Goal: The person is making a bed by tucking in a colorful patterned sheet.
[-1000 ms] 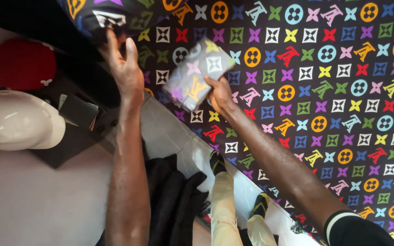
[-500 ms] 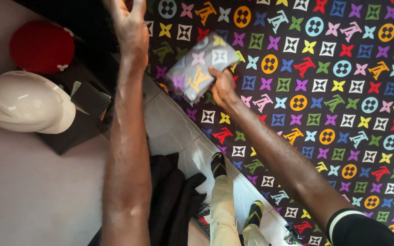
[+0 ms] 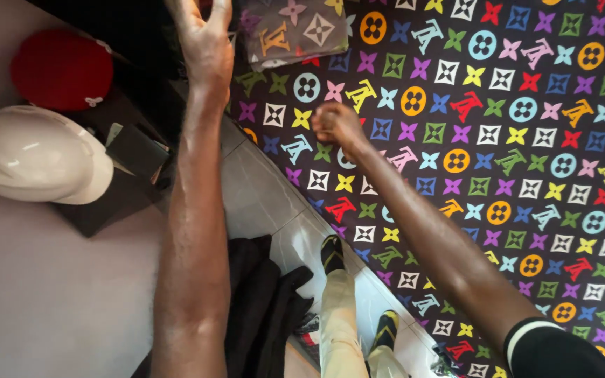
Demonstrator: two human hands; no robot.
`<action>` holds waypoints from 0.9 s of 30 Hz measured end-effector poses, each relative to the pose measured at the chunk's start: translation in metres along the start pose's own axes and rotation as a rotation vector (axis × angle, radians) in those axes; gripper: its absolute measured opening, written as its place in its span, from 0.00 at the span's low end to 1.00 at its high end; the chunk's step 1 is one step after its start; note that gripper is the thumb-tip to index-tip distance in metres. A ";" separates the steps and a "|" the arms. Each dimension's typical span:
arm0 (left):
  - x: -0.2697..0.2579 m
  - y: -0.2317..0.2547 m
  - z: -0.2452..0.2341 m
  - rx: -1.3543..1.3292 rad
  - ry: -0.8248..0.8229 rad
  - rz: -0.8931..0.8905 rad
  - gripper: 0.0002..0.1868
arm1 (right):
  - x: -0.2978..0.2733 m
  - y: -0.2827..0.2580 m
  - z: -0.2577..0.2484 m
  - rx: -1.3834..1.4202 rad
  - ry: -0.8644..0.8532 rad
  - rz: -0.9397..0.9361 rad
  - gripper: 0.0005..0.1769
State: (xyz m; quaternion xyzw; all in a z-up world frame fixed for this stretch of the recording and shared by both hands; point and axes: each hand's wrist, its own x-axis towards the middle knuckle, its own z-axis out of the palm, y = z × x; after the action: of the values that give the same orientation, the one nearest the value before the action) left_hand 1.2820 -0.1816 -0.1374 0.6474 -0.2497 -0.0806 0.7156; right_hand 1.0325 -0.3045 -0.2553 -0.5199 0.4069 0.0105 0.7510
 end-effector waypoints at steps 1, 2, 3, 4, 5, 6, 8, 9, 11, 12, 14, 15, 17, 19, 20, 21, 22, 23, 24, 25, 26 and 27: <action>-0.004 -0.004 0.002 -0.005 0.000 0.002 0.19 | -0.004 0.010 -0.008 -0.003 0.003 -0.003 0.18; -0.009 -0.007 0.004 -0.002 -0.009 0.061 0.23 | -0.008 0.020 -0.016 -0.033 -0.003 0.018 0.18; -0.016 -0.010 0.004 0.002 -0.018 0.115 0.29 | -0.014 0.033 -0.022 -0.061 -0.014 0.045 0.17; -0.030 -0.005 0.006 0.002 -0.017 0.112 0.29 | -0.020 0.041 -0.028 -0.063 -0.015 0.048 0.17; -0.041 0.000 0.009 0.110 -0.010 0.153 0.35 | -0.025 0.048 -0.033 -0.076 -0.018 0.082 0.17; -0.052 0.005 0.013 0.216 -0.005 0.193 0.42 | -0.030 0.055 -0.038 -0.088 -0.021 0.115 0.16; -0.087 0.032 0.027 0.150 -0.002 0.067 0.44 | -0.033 0.062 -0.045 -0.054 -0.021 0.116 0.16; -0.106 0.045 0.035 0.078 -0.003 -0.071 0.46 | -0.036 0.066 -0.050 -0.023 -0.026 0.127 0.15; -0.125 0.017 0.035 0.125 -0.040 -0.092 0.46 | -0.039 0.054 -0.050 -0.015 -0.004 0.111 0.14; -0.136 0.002 0.035 0.178 -0.070 -0.111 0.46 | -0.041 0.050 -0.049 -0.008 0.010 0.097 0.12; -0.132 -0.006 0.037 0.216 -0.084 -0.091 0.45 | -0.033 0.035 -0.051 0.016 0.020 0.066 0.11; -0.129 -0.010 0.036 0.255 -0.099 -0.065 0.45 | -0.028 0.028 -0.049 0.041 0.028 0.031 0.10; -0.110 -0.005 0.028 0.195 -0.100 -0.032 0.45 | -0.008 0.018 -0.052 0.112 0.022 0.029 0.10; -0.088 0.012 0.024 0.132 -0.096 0.010 0.45 | 0.015 0.010 -0.053 0.179 0.012 0.019 0.10; -0.077 0.026 0.024 -0.006 -0.094 -0.057 0.45 | 0.028 0.007 -0.054 0.273 -0.024 0.020 0.12; -0.060 0.039 0.024 -0.152 -0.101 -0.120 0.45 | 0.044 0.002 -0.054 0.372 -0.058 0.017 0.13; -0.053 0.025 0.020 -0.146 -0.103 -0.113 0.45 | 0.066 0.002 -0.054 0.376 -0.064 0.011 0.13; -0.047 0.009 0.015 -0.209 -0.111 -0.039 0.46 | 0.090 0.004 -0.054 0.463 -0.111 0.007 0.16; -0.042 -0.009 0.008 -0.275 -0.122 0.034 0.46 | 0.114 0.007 -0.053 0.550 -0.159 0.003 0.19; -0.043 -0.020 0.005 -0.260 -0.111 0.027 0.46 | 0.146 0.019 -0.053 0.552 -0.171 0.018 0.19; -0.044 -0.032 0.002 -0.197 -0.104 0.025 0.41 | 0.179 0.032 -0.052 0.629 -0.202 0.023 0.21; -0.042 -0.045 0.000 -0.139 -0.098 0.025 0.37 | 0.214 0.043 -0.054 0.703 -0.230 0.023 0.22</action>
State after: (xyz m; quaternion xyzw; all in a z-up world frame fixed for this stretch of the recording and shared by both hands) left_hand 1.2549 -0.1702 -0.1916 0.5880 -0.2865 -0.1204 0.7468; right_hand 1.1249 -0.4145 -0.4283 -0.2210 0.3045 -0.0631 0.9244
